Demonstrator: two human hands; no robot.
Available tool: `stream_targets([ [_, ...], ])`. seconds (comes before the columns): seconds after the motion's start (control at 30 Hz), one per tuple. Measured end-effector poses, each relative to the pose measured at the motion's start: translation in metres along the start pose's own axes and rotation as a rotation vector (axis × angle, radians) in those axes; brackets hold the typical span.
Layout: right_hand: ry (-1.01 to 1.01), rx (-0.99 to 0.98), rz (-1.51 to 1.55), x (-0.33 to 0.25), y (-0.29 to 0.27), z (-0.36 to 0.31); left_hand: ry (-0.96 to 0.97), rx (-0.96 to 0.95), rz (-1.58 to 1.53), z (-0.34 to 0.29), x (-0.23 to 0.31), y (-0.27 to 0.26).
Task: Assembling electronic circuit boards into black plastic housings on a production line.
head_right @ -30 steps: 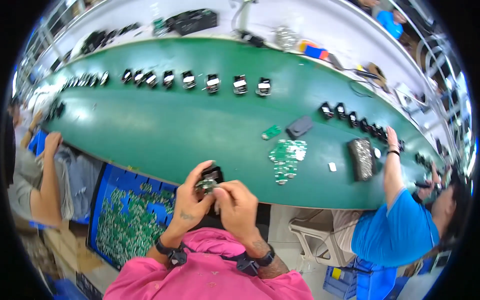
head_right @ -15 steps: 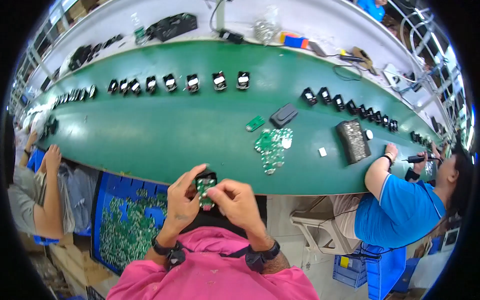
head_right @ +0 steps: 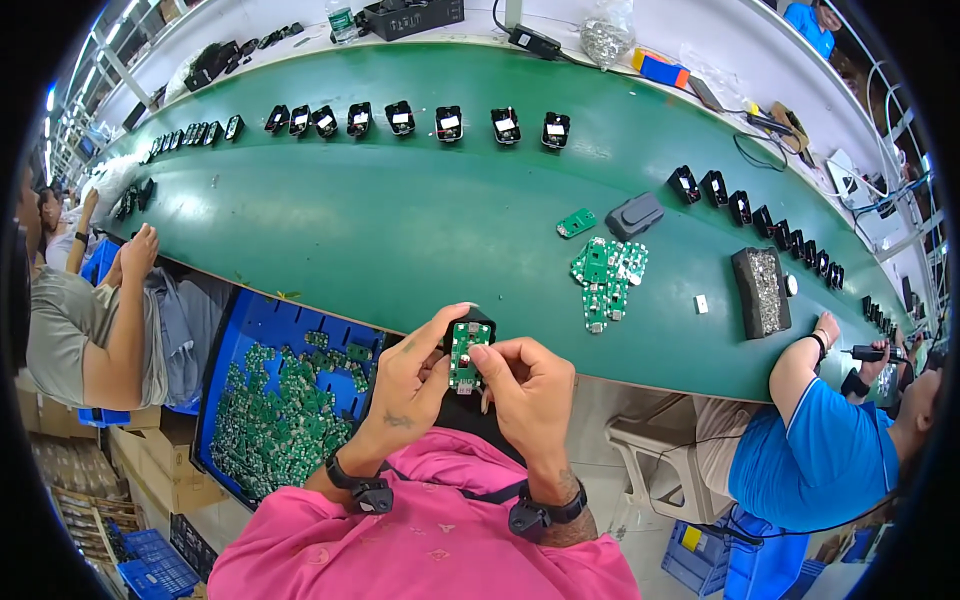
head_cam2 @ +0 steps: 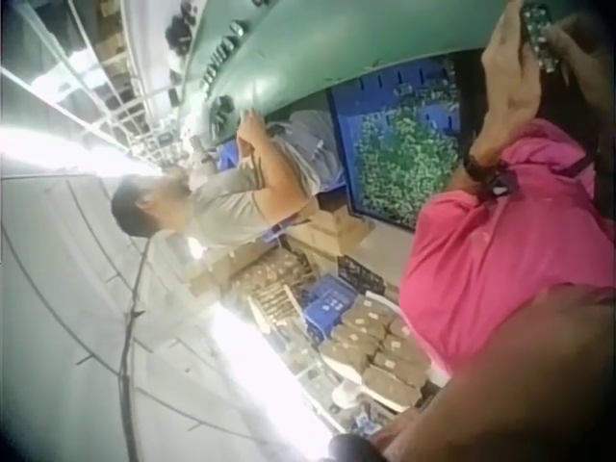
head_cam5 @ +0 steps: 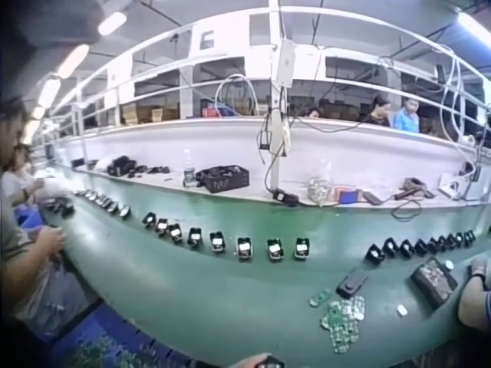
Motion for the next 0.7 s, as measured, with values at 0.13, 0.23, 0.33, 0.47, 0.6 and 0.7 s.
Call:
stream_targets([
  [0.13,0.011,-0.017,0.029,0.002,-0.002,0.003,-0.012,-0.030,-0.081,0.002,-0.002,0.000],
  [0.23,0.035,-0.044,0.006,0.002,-0.003,0.003,0.031,-0.021,-0.057,0.003,-0.003,-0.001],
  [0.33,0.021,-0.089,-0.022,0.002,-0.004,0.004,0.014,-0.024,-0.102,0.004,-0.004,-0.003],
  [0.47,0.032,-0.193,0.047,0.011,-0.005,0.001,0.032,-0.019,-0.040,0.004,-0.005,-0.003],
  [0.6,0.043,-0.214,0.065,0.006,-0.001,-0.003,0.042,-0.011,0.062,0.002,-0.004,-0.005],
  [0.7,0.019,-0.159,0.015,0.003,0.001,-0.005,0.104,0.028,0.046,0.000,-0.004,-0.004],
])
Point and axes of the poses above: each hand's wrist, its own z-axis towards the middle knuckle, its own y-axis out of the palm, x = y × z, the point moved 8 cm from there along z, towards the middle knuckle, and after that the axes turned 8 degrees about -x, right-handed, at the moved point
